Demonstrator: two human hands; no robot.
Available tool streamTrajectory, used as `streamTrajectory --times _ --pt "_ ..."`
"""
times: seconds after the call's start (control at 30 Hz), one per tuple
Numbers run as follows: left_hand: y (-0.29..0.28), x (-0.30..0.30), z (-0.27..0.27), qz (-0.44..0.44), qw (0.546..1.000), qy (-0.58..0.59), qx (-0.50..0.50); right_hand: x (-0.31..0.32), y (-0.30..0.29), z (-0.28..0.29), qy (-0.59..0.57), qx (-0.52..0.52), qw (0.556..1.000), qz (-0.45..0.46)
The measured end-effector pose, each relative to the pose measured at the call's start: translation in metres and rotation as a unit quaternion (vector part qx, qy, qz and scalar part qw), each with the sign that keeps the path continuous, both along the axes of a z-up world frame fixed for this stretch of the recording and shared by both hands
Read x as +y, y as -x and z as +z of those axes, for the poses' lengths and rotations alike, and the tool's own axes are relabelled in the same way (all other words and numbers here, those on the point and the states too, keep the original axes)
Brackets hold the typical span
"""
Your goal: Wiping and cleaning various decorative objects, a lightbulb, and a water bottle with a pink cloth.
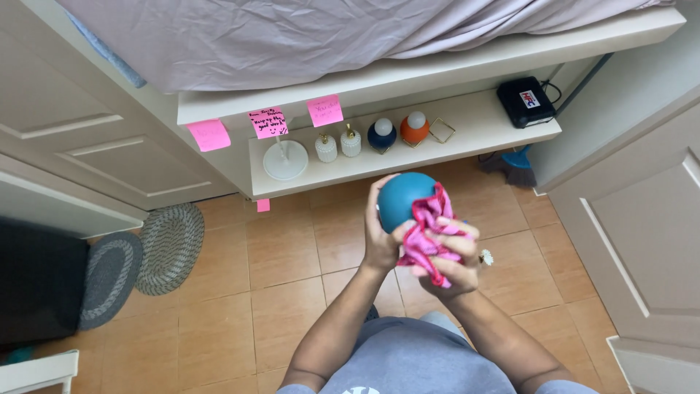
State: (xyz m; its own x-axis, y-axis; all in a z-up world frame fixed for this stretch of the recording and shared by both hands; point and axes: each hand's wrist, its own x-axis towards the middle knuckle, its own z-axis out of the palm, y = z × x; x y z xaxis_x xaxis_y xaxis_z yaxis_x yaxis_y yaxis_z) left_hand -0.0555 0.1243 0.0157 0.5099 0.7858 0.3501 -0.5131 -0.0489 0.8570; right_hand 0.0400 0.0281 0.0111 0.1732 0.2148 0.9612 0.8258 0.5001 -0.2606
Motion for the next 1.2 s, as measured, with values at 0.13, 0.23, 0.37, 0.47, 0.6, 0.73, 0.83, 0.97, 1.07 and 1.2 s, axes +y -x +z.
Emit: streamTrajectory --times 0.13,0.23,0.37,0.47,0.6,0.73,0.83,0.97,1.07,1.2 --pt "0.008 0.017 0.024 0.032 0.999 0.012 -0.016 -0.020 -0.009 -0.030 0.071 0.052 0.992 0.092" --pt "0.006 0.016 0.034 0.029 0.999 -0.014 -0.021 -0.022 -0.015 0.009 0.156 0.167 0.965 0.128" --pt "-0.011 -0.002 0.034 0.008 0.998 -0.051 -0.030 -0.014 -0.037 0.061 0.295 0.176 0.919 0.195" --pt "-0.024 -0.019 0.035 0.022 0.997 -0.065 -0.022 -0.020 -0.076 0.045 0.361 0.184 0.876 0.263" --pt "-0.031 -0.016 0.037 0.000 0.998 -0.058 -0.010 -0.025 -0.121 0.062 0.396 0.193 0.843 0.310" --pt "-0.039 -0.016 0.056 0.000 0.981 -0.183 0.068 -0.024 -0.170 0.045 0.447 0.245 0.730 0.456" --pt "-0.049 -0.022 0.048 -0.051 0.975 -0.200 0.084 -0.024 -0.192 0.024 0.479 0.276 0.638 0.536" --pt "-0.062 -0.028 0.061 -0.144 0.969 -0.168 0.114 -0.022 -0.205 0.017 0.518 0.297 0.557 0.578" --pt "-0.071 -0.033 0.052 -0.150 0.966 -0.114 0.175 -0.021 -0.228 -0.012 0.535 0.330 0.505 0.592" --pt "-0.084 -0.041 0.000 -0.160 0.969 -0.071 0.173 -0.017 -0.236 -0.015 0.555 0.306 0.543 0.551"
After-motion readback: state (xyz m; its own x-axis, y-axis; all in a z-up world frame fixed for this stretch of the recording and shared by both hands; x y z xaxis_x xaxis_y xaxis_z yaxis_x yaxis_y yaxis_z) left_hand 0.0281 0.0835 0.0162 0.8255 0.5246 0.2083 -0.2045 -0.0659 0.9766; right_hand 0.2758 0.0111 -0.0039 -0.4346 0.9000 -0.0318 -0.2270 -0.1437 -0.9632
